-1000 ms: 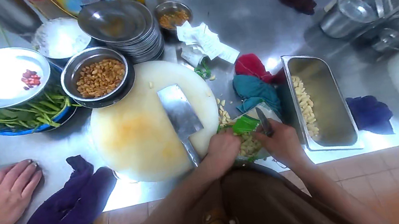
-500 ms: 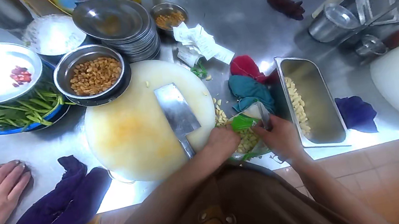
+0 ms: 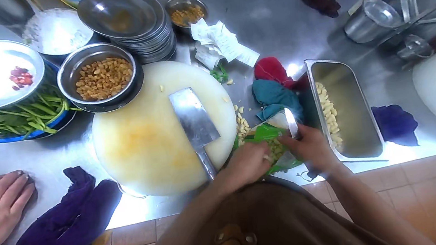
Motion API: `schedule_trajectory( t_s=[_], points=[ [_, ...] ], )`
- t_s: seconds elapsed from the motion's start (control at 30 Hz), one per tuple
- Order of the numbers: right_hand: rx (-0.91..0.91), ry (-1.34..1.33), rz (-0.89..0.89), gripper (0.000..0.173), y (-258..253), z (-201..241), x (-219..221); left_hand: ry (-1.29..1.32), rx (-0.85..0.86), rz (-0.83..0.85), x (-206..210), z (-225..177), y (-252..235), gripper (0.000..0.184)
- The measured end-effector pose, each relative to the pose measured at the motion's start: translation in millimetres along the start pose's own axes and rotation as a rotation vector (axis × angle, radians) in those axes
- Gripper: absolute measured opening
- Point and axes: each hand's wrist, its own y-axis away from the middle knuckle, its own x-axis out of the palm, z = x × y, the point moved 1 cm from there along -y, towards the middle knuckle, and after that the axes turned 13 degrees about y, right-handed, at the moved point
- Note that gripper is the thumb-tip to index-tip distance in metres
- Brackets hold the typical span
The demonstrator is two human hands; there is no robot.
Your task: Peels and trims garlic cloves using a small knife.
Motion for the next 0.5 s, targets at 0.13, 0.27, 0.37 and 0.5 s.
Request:
schedule_trajectory(
  t_s=[0.13,0.27,0.37,0.5],
  points=[
    [0.006,-0.032,0.014,0.015,1,0,4,-0.35,0.073,0.14,23,-5,-20,0.022],
    [-0.007,-0.082,-0.033,0.012,4,-2,4,-0.439,0.011,0.242,29,-21,-33,0.016],
    [-0.064,-0.122,-0.099,0.01,7,-4,5,-0.347,-0.004,0.24,28,-19,-35,0.017],
    [-0.079,-0.18,-0.13,0.01,8,-4,8,-0.127,-0.048,0.15,13,-1,-33,0.024]
  ],
)
